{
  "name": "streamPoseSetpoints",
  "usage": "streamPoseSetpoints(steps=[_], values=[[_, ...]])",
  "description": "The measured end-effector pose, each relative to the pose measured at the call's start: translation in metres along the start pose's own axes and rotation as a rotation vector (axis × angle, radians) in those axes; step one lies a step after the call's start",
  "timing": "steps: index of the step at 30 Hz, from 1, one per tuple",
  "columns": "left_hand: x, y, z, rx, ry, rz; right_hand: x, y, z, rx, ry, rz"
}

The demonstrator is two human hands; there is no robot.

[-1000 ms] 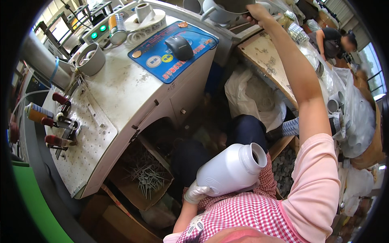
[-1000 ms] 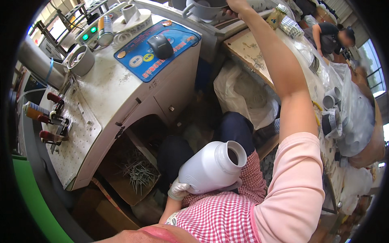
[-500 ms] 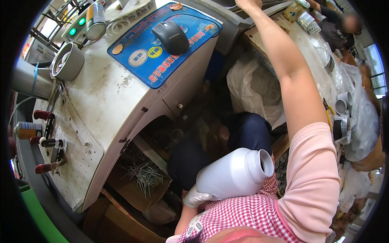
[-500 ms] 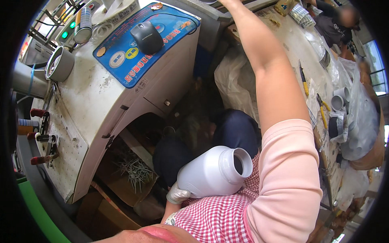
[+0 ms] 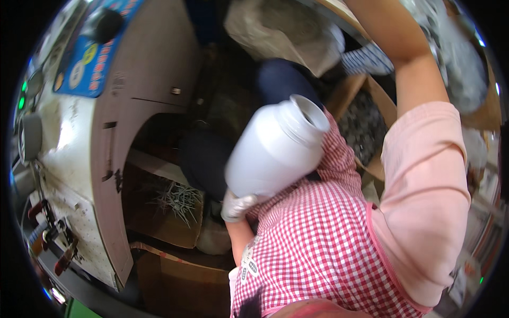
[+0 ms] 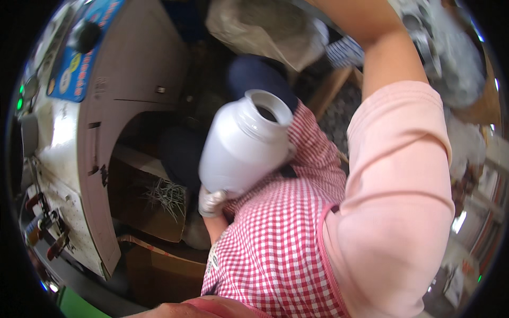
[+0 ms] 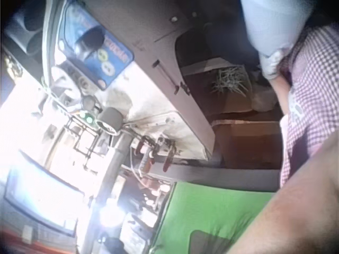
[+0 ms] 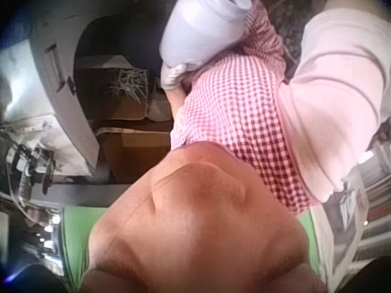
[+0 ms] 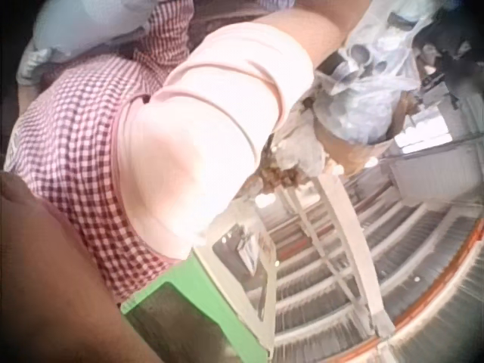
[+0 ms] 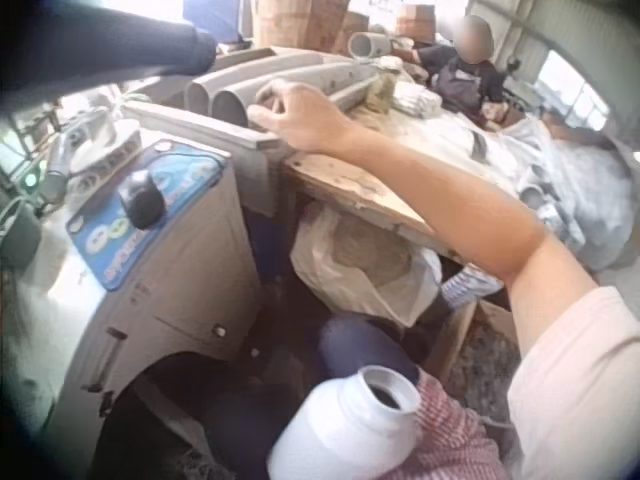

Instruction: The person assembles white plastic kettles by inserting a metal rod into the base and attaching a circular component to the side. They handle each kettle one at a time, place the finished units on a nearby surface, and repeat the process.

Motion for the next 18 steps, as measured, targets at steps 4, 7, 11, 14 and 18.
streamPoseSetpoints(steps=[4, 7, 11, 14, 18], values=[[-0.014, -0.008, 0.007, 0.041, 0.127, -0.075, -0.21, -0.084, 0.012, 0.613, 0.486, 0.848], [-0.027, -0.011, 0.016, -0.016, 0.24, -0.124, -0.369, -0.098, -0.002, 0.73, 0.744, 1.314], [-0.042, -0.003, 0.031, 0.616, 0.524, -0.266, -0.542, -0.068, -0.036, -0.191, 0.9, 1.009], [-0.046, 0.011, 0.037, 1.281, 0.72, -0.407, -0.618, -0.037, -0.046, -0.245, 0.942, 0.642], [-0.042, 0.018, 0.041, 0.378, 0.56, -0.284, -0.66, -0.004, -0.052, -0.298, 1.025, 0.578]])
Point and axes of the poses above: each hand's wrist, its own x-axis towards the middle knuckle, its own y-axis out of the palm, z = x × y, the point moved 2 cm from there along x, towards the middle knuckle, and after that the axes turned 4 degrees about z, right-handed, at the moved point
